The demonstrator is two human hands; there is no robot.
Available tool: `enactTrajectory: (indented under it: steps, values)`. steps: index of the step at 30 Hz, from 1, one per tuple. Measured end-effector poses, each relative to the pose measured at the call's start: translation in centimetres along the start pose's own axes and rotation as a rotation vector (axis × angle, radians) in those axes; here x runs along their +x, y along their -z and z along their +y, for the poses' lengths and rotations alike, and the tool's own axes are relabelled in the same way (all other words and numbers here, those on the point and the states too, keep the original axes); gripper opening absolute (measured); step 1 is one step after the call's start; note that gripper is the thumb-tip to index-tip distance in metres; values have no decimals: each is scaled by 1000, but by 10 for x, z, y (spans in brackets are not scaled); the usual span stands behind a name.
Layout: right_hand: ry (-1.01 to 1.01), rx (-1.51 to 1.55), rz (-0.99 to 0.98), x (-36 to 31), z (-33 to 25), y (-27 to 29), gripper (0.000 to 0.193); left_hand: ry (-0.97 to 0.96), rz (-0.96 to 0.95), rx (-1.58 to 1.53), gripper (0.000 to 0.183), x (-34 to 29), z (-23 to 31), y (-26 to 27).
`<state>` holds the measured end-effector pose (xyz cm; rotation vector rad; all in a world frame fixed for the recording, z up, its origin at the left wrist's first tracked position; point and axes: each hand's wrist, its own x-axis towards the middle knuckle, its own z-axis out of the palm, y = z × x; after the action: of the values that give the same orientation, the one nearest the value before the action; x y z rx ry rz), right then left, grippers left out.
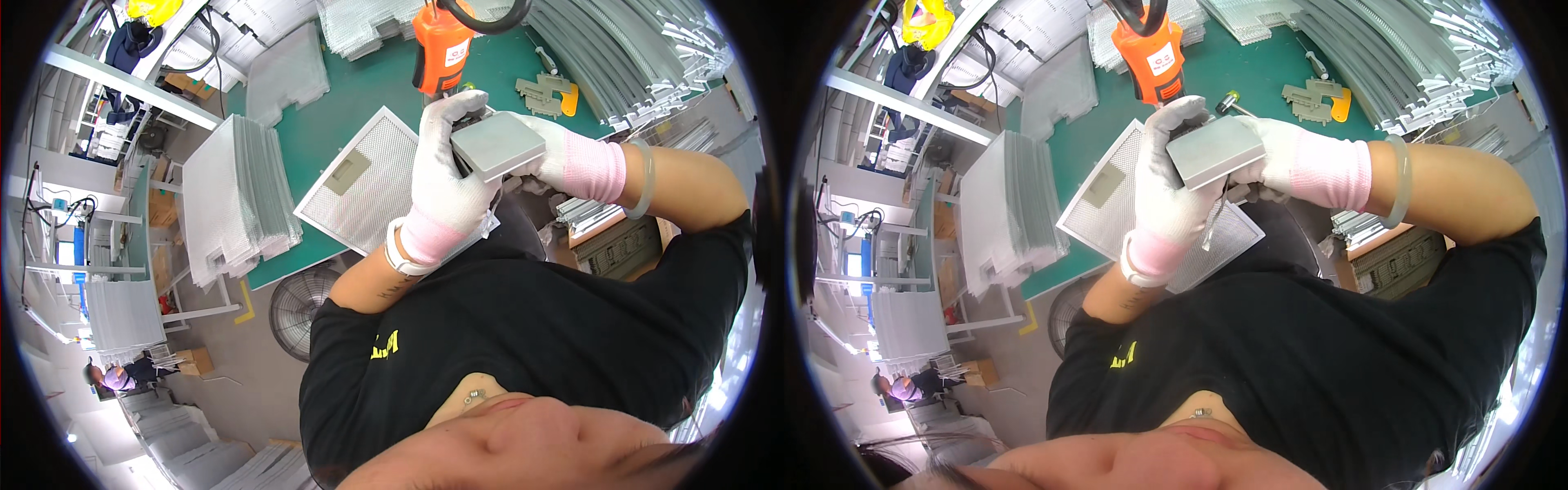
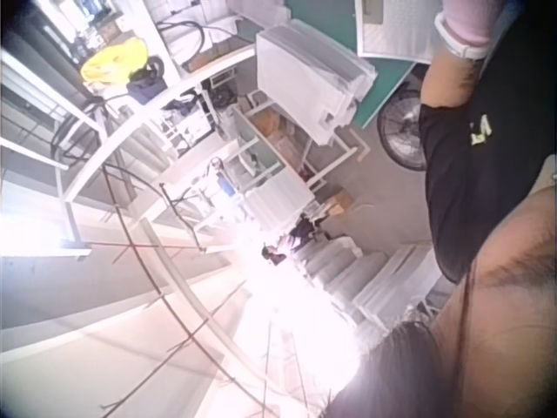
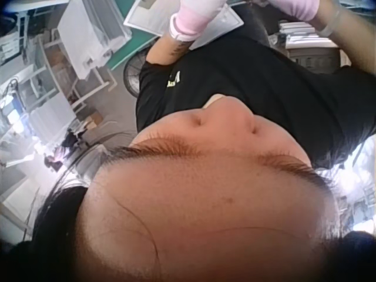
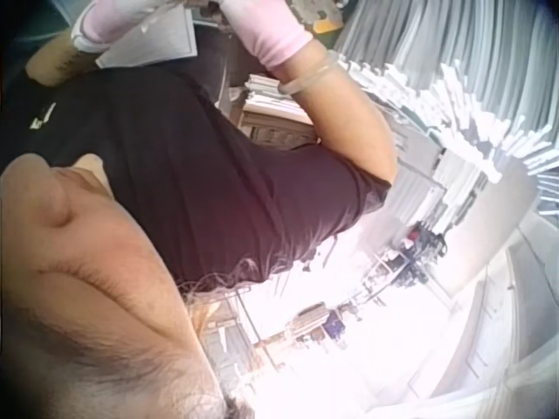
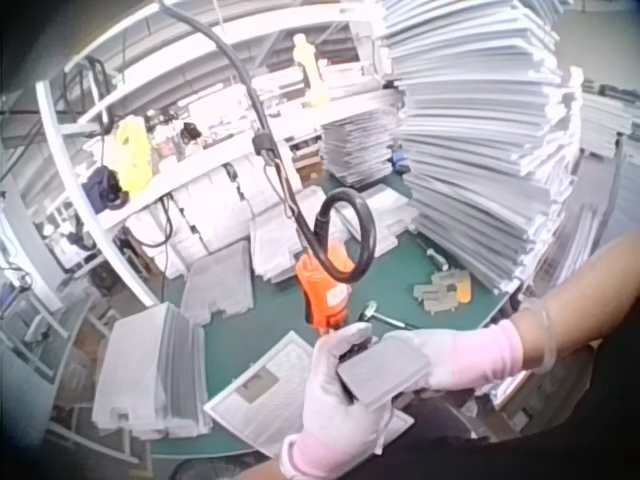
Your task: The person assembles a white plastic panel by placing a small rectangular insert into a recess, then attaching a metal frame. They use a power drill to secure the frame with screws, handling the components one at a time on a green workbench.
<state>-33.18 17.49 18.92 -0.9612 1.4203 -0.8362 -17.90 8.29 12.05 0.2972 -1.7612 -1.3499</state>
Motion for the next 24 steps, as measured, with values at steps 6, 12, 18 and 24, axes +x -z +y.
enactTrajectory:
  steps: [6,12,18,24]
  values:
    - [72,11,14,2,7,-2,42,-23,3,24,54,-2,1,1]
    - [74,-55,29,8,10,-1,44,72,-55,-5,51,0,4,9]
    - [16,-58,-99,3,0,7,39,-66,-135,-11,35,12,11,27]
    - [100,-33,-210,-7,-20,9,42,-146,-40,-32,27,14,14,28]
